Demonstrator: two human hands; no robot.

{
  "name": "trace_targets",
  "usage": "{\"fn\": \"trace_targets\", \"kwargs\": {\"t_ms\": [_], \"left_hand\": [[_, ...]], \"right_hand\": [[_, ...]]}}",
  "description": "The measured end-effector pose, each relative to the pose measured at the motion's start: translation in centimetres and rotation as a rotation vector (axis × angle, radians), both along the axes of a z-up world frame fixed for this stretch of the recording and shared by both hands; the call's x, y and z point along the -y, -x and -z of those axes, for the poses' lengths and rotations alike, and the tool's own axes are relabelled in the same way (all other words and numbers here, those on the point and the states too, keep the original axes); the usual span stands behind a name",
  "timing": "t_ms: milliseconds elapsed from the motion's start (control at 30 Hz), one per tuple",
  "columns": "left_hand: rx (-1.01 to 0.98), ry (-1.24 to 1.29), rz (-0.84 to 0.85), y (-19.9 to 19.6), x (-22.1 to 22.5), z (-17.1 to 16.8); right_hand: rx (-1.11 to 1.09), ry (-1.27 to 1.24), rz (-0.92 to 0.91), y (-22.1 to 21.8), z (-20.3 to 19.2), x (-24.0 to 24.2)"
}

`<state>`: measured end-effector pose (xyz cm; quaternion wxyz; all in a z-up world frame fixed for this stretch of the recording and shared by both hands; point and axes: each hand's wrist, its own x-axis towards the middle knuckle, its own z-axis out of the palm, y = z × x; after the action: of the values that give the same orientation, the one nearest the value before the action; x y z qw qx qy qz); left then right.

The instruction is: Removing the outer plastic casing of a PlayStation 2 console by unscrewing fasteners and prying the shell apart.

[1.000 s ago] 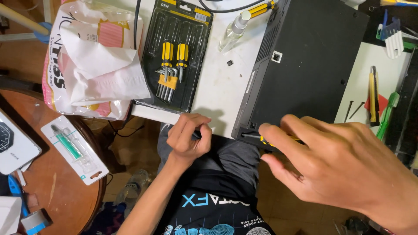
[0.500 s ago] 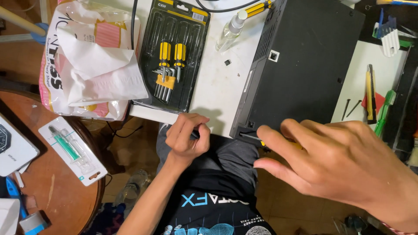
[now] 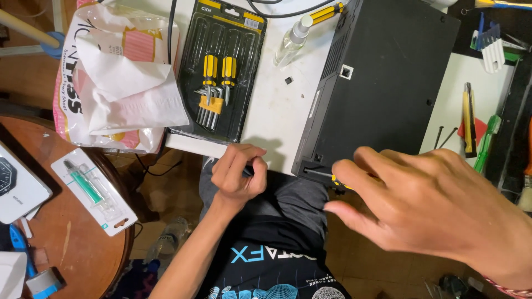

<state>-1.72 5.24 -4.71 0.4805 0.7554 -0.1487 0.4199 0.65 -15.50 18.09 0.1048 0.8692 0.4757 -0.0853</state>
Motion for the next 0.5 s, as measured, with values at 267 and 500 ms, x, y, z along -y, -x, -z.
{"fn": "trace_targets", "kwargs": {"t_ms": [267,500], "left_hand": [[-0.006,-0.011,-0.003,0.08,-0.02,0.12],[0.0,-0.016,0.001,0.07,-0.04,0.12]], "right_hand": [[-0.17,-0.095,-0.14,-0.39,-0.31,-0.19],[0.252,0.143,-0.053,0.54,0.13,-0.5]]}}
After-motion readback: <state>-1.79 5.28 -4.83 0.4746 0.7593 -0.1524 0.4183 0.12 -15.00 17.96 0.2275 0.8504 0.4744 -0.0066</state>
